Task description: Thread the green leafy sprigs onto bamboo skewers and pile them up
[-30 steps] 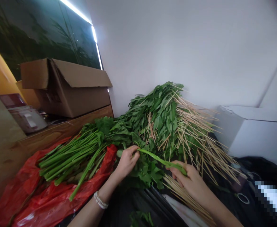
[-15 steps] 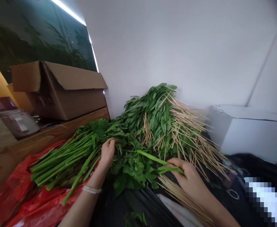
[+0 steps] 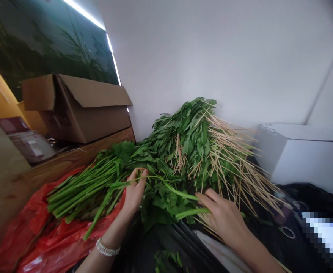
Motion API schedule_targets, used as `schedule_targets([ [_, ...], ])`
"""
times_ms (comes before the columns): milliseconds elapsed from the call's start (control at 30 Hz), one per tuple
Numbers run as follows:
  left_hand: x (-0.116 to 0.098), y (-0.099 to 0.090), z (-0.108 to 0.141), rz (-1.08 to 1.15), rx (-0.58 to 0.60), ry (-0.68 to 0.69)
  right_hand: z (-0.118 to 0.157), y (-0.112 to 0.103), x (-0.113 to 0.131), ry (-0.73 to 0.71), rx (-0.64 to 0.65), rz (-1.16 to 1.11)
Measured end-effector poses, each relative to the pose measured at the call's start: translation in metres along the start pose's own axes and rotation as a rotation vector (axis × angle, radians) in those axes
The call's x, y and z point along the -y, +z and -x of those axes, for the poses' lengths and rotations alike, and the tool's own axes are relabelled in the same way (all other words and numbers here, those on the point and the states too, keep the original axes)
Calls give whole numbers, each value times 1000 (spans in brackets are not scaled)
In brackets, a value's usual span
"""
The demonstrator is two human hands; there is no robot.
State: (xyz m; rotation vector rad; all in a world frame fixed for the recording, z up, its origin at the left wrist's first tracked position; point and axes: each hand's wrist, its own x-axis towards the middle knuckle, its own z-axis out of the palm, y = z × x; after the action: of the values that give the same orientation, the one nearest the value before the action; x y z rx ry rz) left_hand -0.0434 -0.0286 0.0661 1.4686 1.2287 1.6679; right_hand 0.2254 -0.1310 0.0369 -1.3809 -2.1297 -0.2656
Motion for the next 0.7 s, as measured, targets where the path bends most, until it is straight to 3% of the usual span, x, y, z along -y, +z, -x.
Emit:
schedule_targets([
  [167, 5, -19, -12, 563, -123, -316, 1, 2, 1, -28, 3, 45],
  [400, 1, -31, -14, 662, -221, -354, 1, 5, -1, -7, 24, 1],
  [467, -2, -26, -9, 618, -282, -264, 1, 6, -1, -19, 18, 24],
  [533, -6, -19, -3, 399, -274, -66, 2, 7, -2, -50, -2, 68],
  [600, -9, -12, 3, 0, -96, 203, 3, 9, -2, -75, -28, 131],
  [700, -10, -3, 5, -605, 322, 544, 3, 10, -1, -93, -75, 244],
])
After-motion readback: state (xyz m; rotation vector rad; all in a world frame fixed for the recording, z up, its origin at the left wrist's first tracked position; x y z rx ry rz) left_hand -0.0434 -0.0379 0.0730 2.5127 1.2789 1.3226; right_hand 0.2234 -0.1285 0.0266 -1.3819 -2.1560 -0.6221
